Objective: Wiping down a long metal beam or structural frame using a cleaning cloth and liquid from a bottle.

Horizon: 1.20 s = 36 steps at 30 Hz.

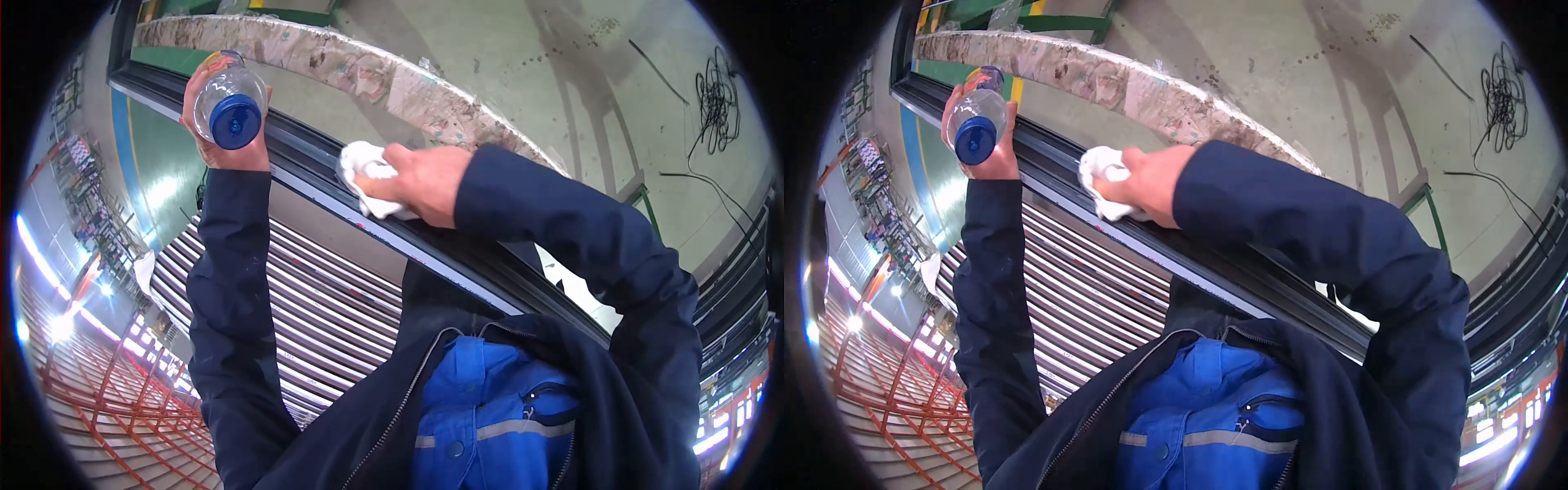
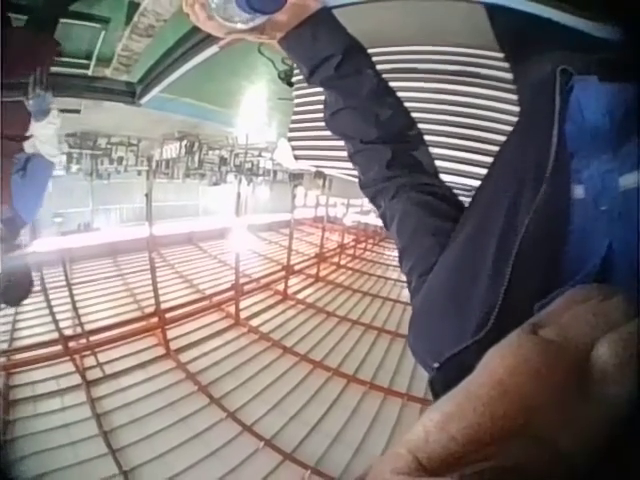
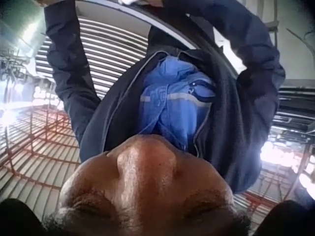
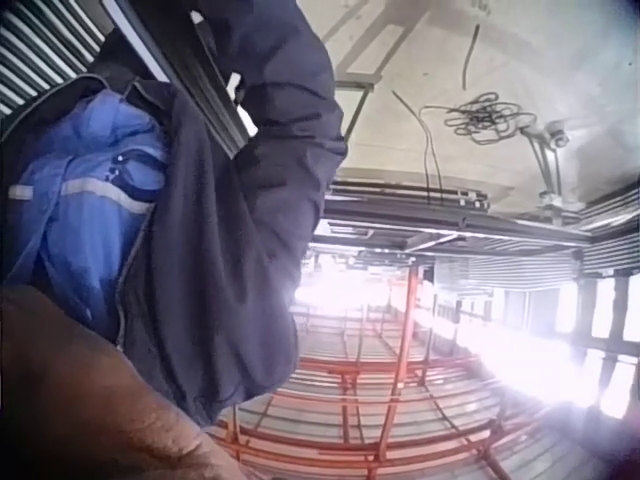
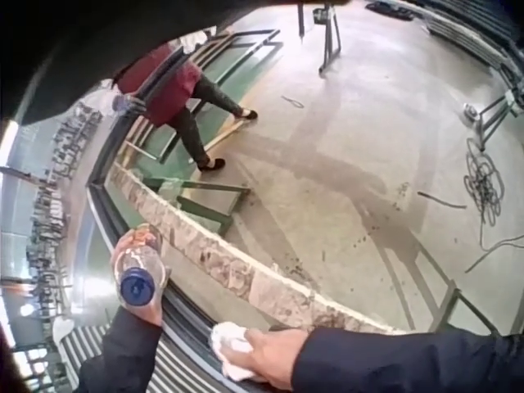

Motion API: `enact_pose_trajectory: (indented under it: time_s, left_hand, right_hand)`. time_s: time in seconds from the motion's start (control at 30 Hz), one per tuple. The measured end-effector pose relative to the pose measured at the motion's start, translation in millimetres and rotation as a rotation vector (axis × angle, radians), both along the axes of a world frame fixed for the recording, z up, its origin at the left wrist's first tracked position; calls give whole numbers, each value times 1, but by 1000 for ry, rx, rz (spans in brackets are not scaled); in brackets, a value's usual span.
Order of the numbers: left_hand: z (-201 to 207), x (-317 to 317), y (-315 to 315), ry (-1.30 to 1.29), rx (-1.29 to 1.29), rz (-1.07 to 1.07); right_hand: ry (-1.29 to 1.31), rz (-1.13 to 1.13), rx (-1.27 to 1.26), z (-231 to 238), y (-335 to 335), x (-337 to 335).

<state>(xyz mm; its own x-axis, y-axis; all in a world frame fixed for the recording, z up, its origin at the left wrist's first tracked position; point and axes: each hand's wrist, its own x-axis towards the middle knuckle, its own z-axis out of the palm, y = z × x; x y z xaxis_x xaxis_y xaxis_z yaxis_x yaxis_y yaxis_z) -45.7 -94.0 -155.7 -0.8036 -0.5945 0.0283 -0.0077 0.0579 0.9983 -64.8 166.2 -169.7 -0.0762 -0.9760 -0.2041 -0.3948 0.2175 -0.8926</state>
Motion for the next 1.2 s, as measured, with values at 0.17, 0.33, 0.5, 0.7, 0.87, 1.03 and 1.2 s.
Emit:
enact_pose_trajectory:
  time_s: [0.17,0.33,0.5,0.7,0.87,1.03,1.2]
  left_hand:
    - [2,6,-2,-9,-33,-5]
    - [4,7,-1,-5,-79,-1]
    - [1,6,-2,0,-96,-18]
    - [-4,5,-2,18,-94,-35]
    - [4,12,-3,3,-108,-49]
    - [1,10,-4,15,-120,-61]
    - [-1,15,-8,22,-131,-77]
  right_hand:
    - [-84,78,54,8,38,2]
    - [-241,6,31,25,79,3]
    - [-212,38,94,20,48,2]
    - [-289,-96,5,9,3,-6]
    - [-439,37,44,14,51,0]
    - [-431,-51,5,9,17,-1]
    - [-482,-30,-37,-2,11,4]
